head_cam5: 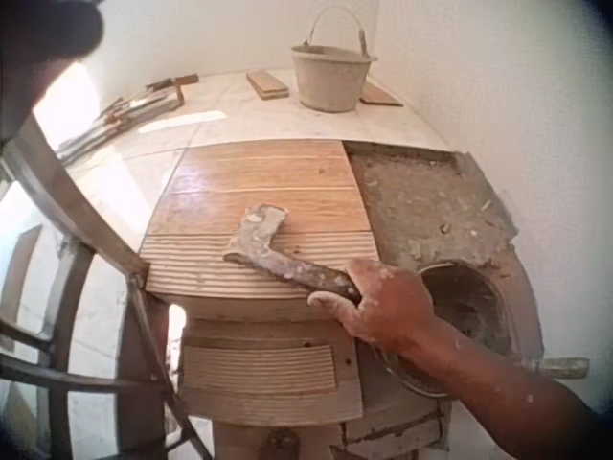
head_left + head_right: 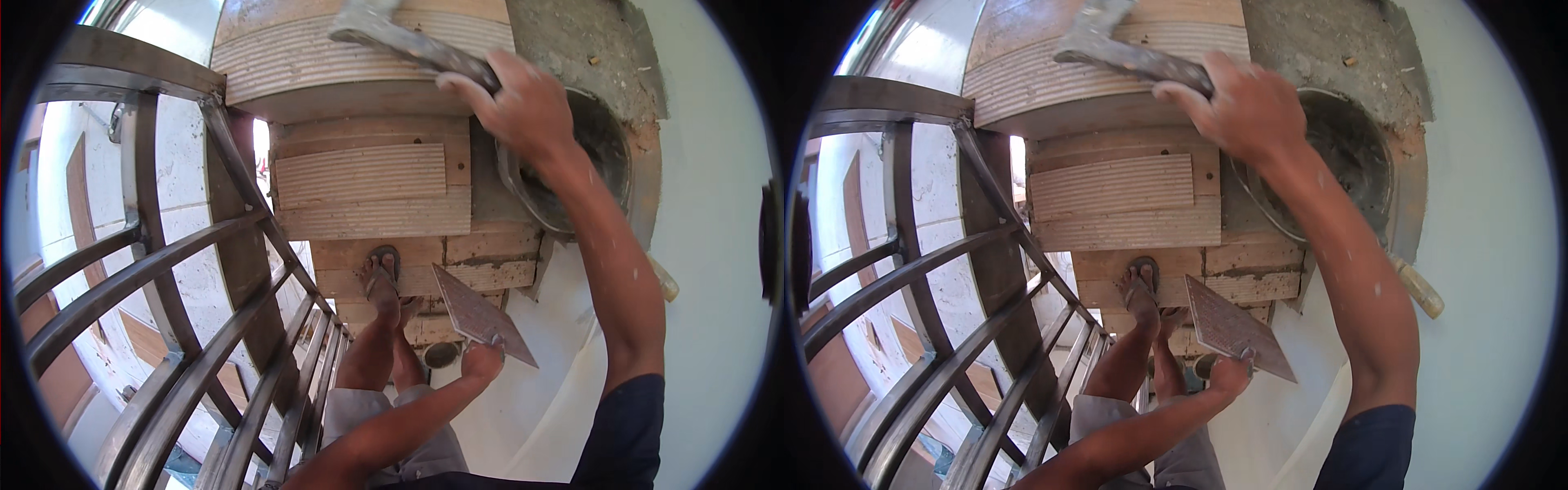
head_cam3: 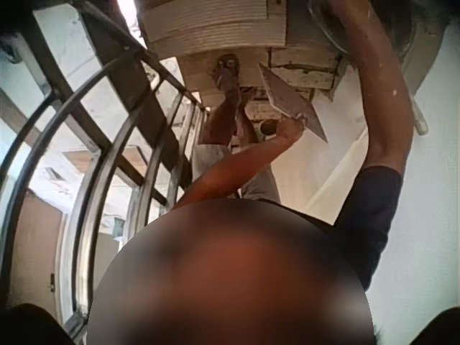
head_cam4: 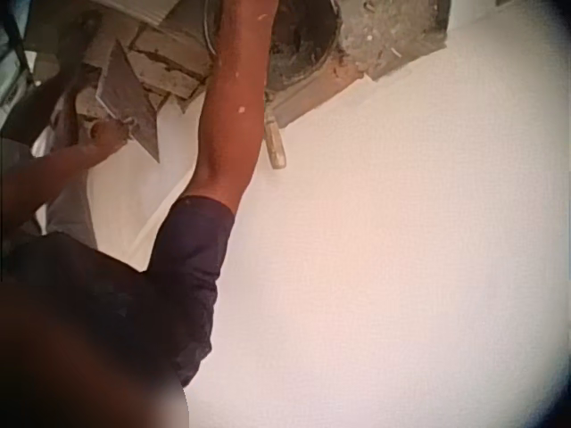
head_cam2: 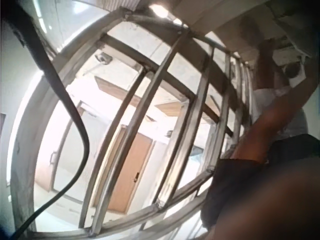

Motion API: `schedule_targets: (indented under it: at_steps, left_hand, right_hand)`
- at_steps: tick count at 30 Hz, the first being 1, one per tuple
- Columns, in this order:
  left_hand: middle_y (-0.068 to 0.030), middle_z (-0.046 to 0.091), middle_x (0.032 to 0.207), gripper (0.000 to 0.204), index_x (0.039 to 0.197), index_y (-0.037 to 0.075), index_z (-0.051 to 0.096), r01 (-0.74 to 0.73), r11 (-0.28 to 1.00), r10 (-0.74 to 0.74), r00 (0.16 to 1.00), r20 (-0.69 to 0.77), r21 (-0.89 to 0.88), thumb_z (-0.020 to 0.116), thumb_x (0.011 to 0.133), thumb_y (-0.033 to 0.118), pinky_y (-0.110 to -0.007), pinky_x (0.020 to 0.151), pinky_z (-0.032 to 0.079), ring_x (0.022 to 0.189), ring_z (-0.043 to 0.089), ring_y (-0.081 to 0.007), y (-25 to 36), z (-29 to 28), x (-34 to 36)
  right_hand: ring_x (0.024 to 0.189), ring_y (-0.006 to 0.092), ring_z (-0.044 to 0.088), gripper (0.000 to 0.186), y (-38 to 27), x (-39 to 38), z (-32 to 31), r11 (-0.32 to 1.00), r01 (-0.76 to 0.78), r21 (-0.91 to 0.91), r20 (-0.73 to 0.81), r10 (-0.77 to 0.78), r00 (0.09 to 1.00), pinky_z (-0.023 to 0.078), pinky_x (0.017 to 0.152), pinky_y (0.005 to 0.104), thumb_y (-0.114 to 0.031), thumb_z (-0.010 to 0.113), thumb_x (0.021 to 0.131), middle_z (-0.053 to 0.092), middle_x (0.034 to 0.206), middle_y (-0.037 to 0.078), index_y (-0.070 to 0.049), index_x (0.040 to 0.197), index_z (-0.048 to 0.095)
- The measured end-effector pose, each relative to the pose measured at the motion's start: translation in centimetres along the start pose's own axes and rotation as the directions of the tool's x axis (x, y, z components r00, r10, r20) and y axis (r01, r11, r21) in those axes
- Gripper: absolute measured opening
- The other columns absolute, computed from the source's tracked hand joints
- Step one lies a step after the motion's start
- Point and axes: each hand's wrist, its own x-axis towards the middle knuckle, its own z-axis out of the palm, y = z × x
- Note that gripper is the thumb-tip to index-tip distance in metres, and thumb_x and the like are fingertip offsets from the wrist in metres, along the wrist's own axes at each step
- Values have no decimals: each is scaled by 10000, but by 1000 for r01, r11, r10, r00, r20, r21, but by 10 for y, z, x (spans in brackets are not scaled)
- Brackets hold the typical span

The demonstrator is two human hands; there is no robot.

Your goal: Applying mortar, setting tiles, and grinding tiles to fit stair steps.

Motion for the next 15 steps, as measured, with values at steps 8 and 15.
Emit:
schedule_targets:
  at_steps: [8,15]
  left_hand:
    - [-287,670,1052,563,1131,-40,645,82,924,-67,996,54,-374,511,962,480,-483,927,490,1026,638,-431,-9,10,18]
    - [-193,700,945,405,1176,32,639,-40,864,10,998,-61,-503,478,1009,364,-452,837,513,864,686,-299,33,-14,10]
  right_hand:
    - [789,350,655,504,-25,62,33,965,260,37,-83,-256,963,540,710,437,-511,656,885,650,915,169,-7,887,646]
    - [1034,324,606,474,-16,66,48,945,327,23,-214,-315,925,501,870,435,-469,681,867,638,1015,166,-7,973,688]
